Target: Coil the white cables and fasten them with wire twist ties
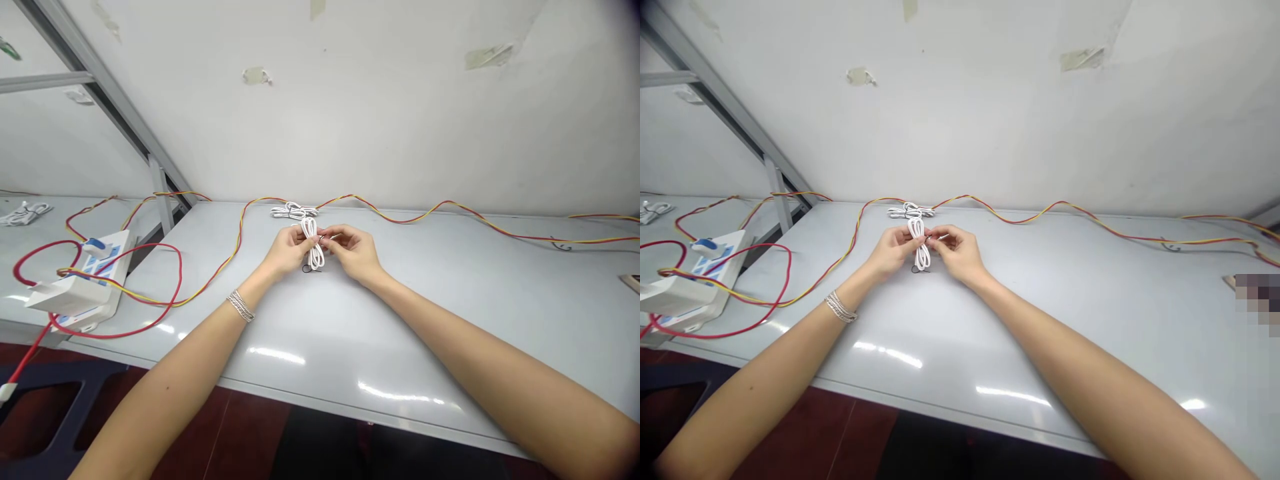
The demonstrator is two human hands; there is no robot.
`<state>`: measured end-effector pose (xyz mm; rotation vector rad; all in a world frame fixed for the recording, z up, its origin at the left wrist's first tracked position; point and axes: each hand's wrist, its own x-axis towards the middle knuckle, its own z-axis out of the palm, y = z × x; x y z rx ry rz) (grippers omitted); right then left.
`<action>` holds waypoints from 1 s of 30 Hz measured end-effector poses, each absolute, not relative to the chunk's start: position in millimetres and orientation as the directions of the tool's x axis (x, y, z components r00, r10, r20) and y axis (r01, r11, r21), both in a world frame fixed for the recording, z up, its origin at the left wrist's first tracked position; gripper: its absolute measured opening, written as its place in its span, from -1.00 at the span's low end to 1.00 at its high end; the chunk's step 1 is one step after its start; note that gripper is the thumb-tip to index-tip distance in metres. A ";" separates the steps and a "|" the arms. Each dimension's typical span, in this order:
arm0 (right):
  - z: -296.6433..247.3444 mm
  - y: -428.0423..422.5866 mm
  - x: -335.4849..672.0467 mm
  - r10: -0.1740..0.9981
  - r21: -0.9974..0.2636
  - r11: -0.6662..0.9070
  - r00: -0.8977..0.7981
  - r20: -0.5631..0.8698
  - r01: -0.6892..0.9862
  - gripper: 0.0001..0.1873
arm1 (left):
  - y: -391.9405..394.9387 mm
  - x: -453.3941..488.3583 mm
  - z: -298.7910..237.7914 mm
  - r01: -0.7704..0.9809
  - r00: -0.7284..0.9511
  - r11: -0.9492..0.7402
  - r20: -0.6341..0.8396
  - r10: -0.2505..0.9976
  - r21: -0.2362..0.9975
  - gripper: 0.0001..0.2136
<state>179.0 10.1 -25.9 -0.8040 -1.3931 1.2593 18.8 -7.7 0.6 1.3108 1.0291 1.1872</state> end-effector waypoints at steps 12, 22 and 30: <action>-30.7 10.6 179.7 0.908 -0.947 0.316 -0.272 0.320 -0.059 -0.76 | -4.7 13.7 -3.8 -0.063 0.130 -0.084 0.092 0.987 0.994 -0.58; -29.7 7.4 179.6 0.898 -0.928 0.371 -0.264 0.352 0.024 -0.81 | -6.9 10.6 0.2 -0.012 0.187 -0.088 0.089 0.978 0.996 -0.60; -30.1 7.0 178.4 0.893 -0.903 0.426 -0.186 0.410 0.053 -0.85 | -6.6 14.1 -2.1 -0.015 0.172 -0.081 0.083 0.982 0.997 -0.54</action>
